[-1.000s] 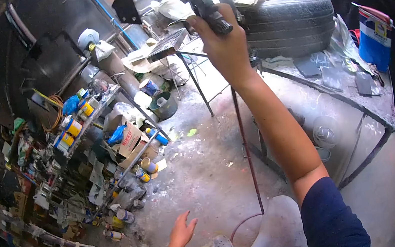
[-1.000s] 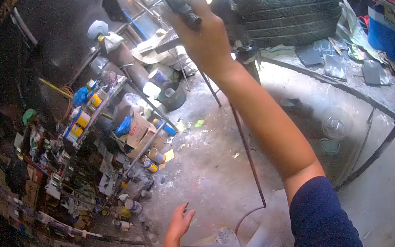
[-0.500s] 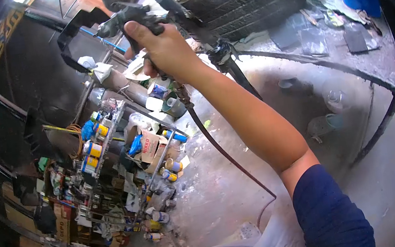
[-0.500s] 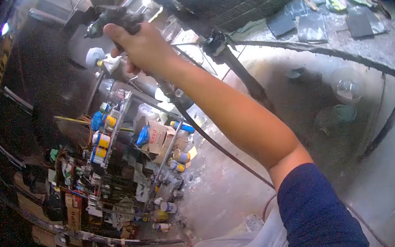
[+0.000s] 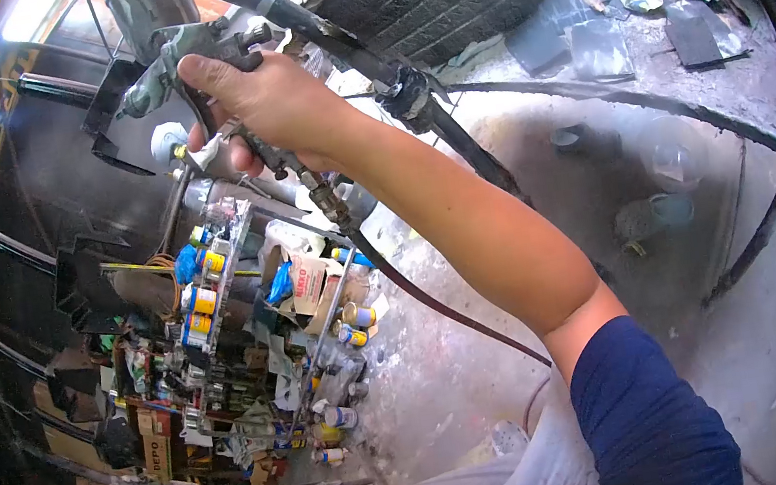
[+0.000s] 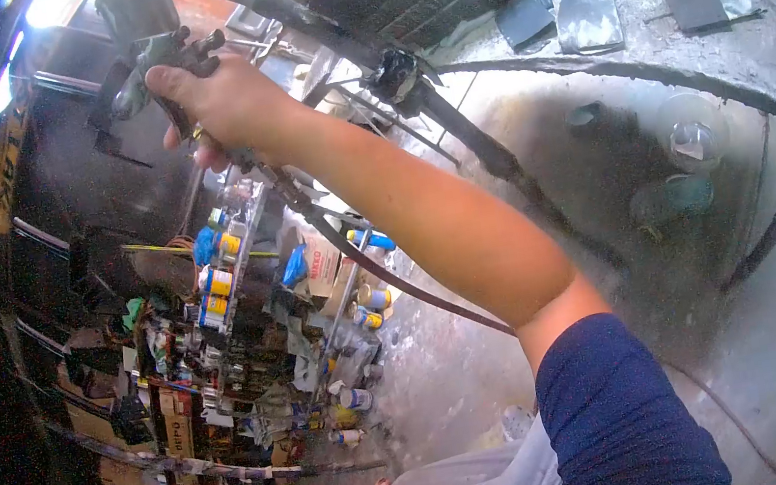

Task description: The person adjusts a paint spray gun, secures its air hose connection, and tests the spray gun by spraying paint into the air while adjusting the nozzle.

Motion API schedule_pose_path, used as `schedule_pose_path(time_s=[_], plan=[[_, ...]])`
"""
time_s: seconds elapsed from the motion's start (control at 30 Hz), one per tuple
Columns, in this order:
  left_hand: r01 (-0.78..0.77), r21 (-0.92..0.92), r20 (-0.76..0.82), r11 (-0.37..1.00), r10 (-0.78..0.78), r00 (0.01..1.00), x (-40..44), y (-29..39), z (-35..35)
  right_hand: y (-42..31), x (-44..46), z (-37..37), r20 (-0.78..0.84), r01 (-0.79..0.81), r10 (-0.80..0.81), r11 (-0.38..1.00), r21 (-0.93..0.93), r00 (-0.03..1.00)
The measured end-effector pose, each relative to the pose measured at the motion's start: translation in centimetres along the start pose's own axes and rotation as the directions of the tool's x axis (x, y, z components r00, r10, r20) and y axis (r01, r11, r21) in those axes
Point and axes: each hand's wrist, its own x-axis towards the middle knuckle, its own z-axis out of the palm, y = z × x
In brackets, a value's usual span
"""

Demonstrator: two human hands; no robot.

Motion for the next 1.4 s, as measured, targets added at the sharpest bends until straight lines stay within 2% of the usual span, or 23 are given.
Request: schedule_pose_path(time_s=[0.17,0.43,0.57,0.6,0.7,0.77,0.8,0.83,0.87,0.9,0.97,1.03,1.07,1.17,1.2,1.27,1.37,1.4], plan=[[0.008,-0.007,-0.012,1.000,-0.008,1.000,-0.6,0.3,0.1,3.3,1.1,-0.7,0.047,0.035,-0.033,0.998,-0.051,0.998],[0.011,-0.026,-0.012,1.000,-0.011,1.000,-0.8,-0.2,0.0,3.6,-1.1,-1.5,-0.112,-0.148,0.128,0.970,-0.192,0.985],[-0.038,-0.007,0.005,0.999,0.038,0.999,-0.4,0.0,0.2,3.6,-0.5,-1.6,-0.024,-0.147,0.145,0.977,-0.155,0.989],[-0.044,0.006,-0.001,0.999,0.044,0.999,-0.4,0.4,0.5,3.4,-0.4,-1.3,-0.035,-0.157,0.155,0.982,-0.106,0.987],[-0.072,-0.042,0.037,0.997,0.074,0.997,-0.5,0.9,1.3,2.2,-1.4,-1.3,-0.041,-0.114,0.110,0.987,-0.111,0.993],[-0.083,-0.030,0.066,0.996,0.085,0.994,0.5,0.7,1.4,0.7,-3.8,-0.9,-0.079,-0.061,0.049,0.985,-0.161,0.996],[-0.083,-0.029,0.073,0.996,0.085,0.994,0.7,0.5,1.5,0.6,-4.7,-1.3,-0.123,-0.078,0.054,0.978,-0.195,0.991],[-0.066,-0.004,0.077,0.998,0.066,0.995,0.4,1.7,1.8,0.6,-5.8,-1.8,-0.156,-0.075,0.025,0.943,-0.324,0.987],[-0.049,0.018,0.082,0.999,0.047,0.995,-0.3,3.7,2.1,-0.8,-7.2,-0.6,-0.215,-0.115,0.046,0.940,-0.321,0.975],[-0.035,0.041,0.091,0.999,0.031,0.995,-0.5,4.6,2.3,-1.0,-8.0,-0.7,-0.200,-0.091,0.022,0.935,-0.343,0.980],[-0.109,0.001,0.086,0.994,0.109,0.990,1.3,1.0,2.4,-1.8,-8.9,-0.5,-0.215,-0.118,0.016,0.875,-0.470,0.976],[-0.151,-0.002,0.110,0.989,0.150,0.983,2.0,1.1,3.1,-2.1,-8.9,0.9,-0.218,-0.091,-0.033,0.841,-0.533,0.975],[-0.088,0.031,0.102,0.996,0.084,0.991,1.7,2.1,3.4,-2.0,-8.8,1.5,-0.225,-0.082,-0.057,0.822,-0.563,0.973],[-0.439,0.188,0.127,0.879,0.421,0.898,2.8,2.1,4.5,-1.6,-7.4,3.6,-0.194,-0.056,-0.063,0.833,-0.550,0.979],[-0.548,0.237,0.200,0.802,0.511,0.836,2.9,3.3,4.9,-1.9,-7.1,5.2,-0.194,-0.065,-0.044,0.850,-0.523,0.980],[-0.740,0.295,0.345,0.605,0.655,0.672,2.6,6.9,5.3,-1.3,-6.2,6.3,-0.146,0.011,-0.119,0.811,-0.584,0.982],[-0.803,0.253,0.523,0.540,0.622,0.583,3.9,8.7,6.1,0.2,-4.2,6.5,-0.066,0.149,-0.254,0.737,-0.659,0.965],[-0.787,0.230,0.537,0.572,0.600,0.593,4.4,8.6,6.2,1.0,-3.5,6.2,-0.063,0.188,-0.316,0.700,-0.689,0.947]])
